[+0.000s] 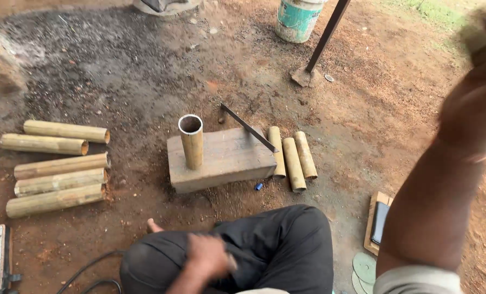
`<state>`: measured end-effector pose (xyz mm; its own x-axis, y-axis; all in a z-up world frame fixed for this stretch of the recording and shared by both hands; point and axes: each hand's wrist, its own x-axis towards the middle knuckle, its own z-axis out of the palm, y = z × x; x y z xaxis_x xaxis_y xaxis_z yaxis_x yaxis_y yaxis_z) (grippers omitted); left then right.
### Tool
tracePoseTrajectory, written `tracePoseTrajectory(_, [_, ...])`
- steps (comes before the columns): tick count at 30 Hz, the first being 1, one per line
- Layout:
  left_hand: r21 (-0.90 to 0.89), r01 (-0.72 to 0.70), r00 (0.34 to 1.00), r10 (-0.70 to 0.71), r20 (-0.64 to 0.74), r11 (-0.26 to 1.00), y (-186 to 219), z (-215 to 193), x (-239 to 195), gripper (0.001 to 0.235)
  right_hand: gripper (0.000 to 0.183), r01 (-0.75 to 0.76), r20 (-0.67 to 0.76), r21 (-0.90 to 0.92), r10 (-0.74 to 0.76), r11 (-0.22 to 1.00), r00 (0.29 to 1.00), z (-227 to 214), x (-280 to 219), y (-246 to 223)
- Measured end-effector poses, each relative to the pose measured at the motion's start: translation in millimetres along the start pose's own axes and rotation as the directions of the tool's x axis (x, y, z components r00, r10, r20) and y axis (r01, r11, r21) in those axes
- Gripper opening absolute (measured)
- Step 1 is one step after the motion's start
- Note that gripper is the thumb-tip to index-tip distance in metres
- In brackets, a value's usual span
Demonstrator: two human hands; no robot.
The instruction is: Marking circular segments and lengths on bamboo poles using a marker and a metal straightedge.
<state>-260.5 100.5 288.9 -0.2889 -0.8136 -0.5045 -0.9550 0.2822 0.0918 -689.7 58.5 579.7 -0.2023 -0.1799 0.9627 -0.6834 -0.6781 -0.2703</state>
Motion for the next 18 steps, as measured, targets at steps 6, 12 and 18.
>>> tracePoseTrajectory(6, [-0.603,-0.678,0.488,0.871,0.058,0.42,4,57,29,0.05,0.031,-0.733,0.79,0.235,0.314,0.638,0.526,57,-196,21])
tracePoseTrajectory(12, [-0.652,-0.575,0.804,0.193,-0.562,0.495,-56,-59,53,0.039,0.026,0.045,0.693,-0.688,0.674,0.725,-0.256,131,-375,-60])
tracePoseTrajectory(18, [-0.68,-0.591,0.616,-0.302,-0.728,0.435,-104,-100,132,0.112,0.022,-0.746,0.948,-0.18,0.315,0.641,0.041,152,-368,-100])
